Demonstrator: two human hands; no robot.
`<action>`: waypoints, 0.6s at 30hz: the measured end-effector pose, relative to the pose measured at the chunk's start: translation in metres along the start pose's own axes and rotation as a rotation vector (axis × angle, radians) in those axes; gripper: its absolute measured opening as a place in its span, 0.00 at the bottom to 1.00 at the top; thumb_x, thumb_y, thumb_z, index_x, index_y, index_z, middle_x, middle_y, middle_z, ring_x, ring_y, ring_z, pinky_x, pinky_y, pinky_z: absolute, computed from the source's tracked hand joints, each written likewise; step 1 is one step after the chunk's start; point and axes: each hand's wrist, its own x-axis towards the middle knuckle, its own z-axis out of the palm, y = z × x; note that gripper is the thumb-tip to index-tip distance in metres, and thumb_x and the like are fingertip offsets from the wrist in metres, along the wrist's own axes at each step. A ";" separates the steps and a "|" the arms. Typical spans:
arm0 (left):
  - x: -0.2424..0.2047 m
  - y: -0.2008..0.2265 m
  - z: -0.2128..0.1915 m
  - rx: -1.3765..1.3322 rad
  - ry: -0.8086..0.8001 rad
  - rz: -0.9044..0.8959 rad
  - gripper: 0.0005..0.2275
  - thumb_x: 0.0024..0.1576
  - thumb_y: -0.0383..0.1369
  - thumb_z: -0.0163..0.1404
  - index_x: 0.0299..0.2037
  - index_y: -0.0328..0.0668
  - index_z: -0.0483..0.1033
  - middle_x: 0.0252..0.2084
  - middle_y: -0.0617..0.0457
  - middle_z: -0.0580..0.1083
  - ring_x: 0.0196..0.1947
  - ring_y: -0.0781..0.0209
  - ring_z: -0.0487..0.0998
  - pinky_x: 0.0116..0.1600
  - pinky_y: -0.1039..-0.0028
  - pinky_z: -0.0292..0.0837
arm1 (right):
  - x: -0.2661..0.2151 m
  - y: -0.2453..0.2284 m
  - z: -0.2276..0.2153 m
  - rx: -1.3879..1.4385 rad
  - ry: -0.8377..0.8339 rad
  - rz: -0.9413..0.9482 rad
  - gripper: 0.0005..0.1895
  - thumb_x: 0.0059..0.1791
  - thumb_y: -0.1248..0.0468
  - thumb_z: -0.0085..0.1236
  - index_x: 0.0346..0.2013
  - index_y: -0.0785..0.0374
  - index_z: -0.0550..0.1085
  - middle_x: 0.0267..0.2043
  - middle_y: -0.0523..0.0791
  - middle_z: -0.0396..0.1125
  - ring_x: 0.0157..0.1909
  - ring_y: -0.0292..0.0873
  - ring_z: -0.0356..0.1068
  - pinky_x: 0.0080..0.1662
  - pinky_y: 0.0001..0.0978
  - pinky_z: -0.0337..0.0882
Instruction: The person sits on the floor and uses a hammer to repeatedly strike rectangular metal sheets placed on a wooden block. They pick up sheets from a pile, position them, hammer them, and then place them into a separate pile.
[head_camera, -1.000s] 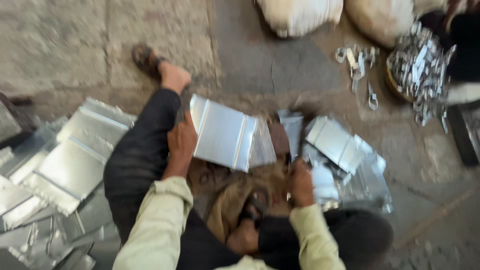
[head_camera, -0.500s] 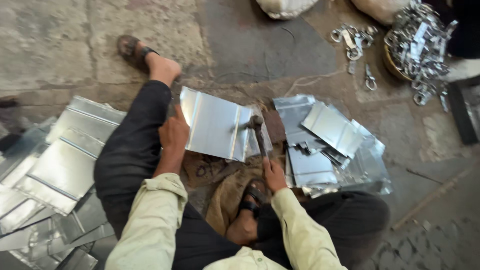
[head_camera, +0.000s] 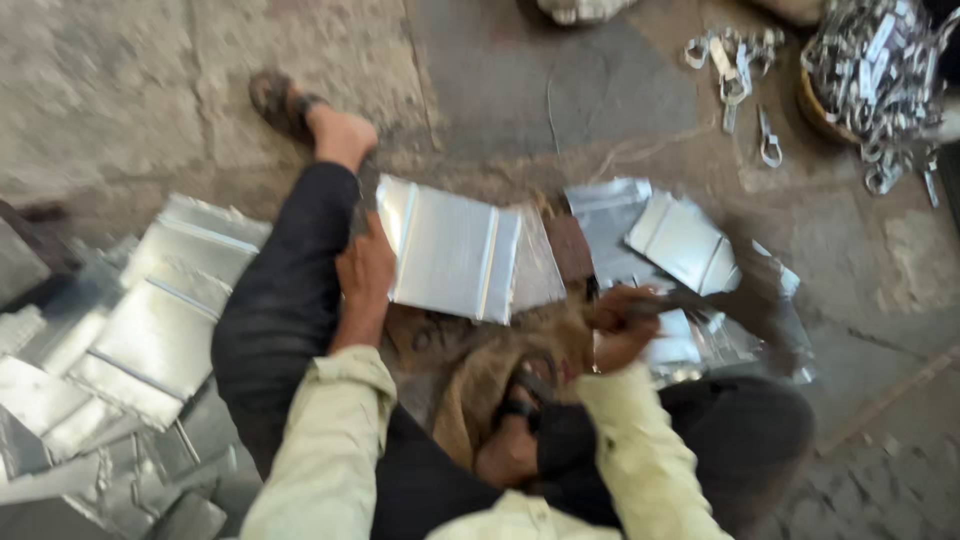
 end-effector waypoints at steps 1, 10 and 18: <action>-0.008 -0.001 0.010 0.002 -0.033 0.000 0.14 0.67 0.33 0.39 0.60 0.36 0.66 0.30 0.37 0.79 0.28 0.38 0.82 0.32 0.50 0.78 | -0.018 0.027 -0.013 -0.162 0.004 0.134 0.27 0.63 0.40 0.42 0.35 0.59 0.66 0.26 0.38 0.58 0.23 0.36 0.51 0.27 0.31 0.51; -0.017 0.008 -0.015 -0.082 -0.022 -0.004 0.18 0.63 0.29 0.41 0.63 0.31 0.64 0.30 0.35 0.79 0.30 0.36 0.82 0.34 0.49 0.78 | -0.012 0.055 -0.051 -0.596 0.001 0.558 0.29 0.64 0.47 0.39 0.29 0.65 0.72 0.23 0.41 0.64 0.27 0.36 0.59 0.31 0.40 0.62; -0.018 0.007 -0.007 -0.045 -0.085 -0.018 0.16 0.64 0.30 0.40 0.62 0.35 0.65 0.32 0.34 0.79 0.33 0.36 0.83 0.35 0.49 0.78 | -0.016 0.078 -0.024 -0.595 -0.174 0.710 0.25 0.60 0.50 0.42 0.27 0.65 0.67 0.20 0.41 0.55 0.22 0.38 0.52 0.27 0.38 0.54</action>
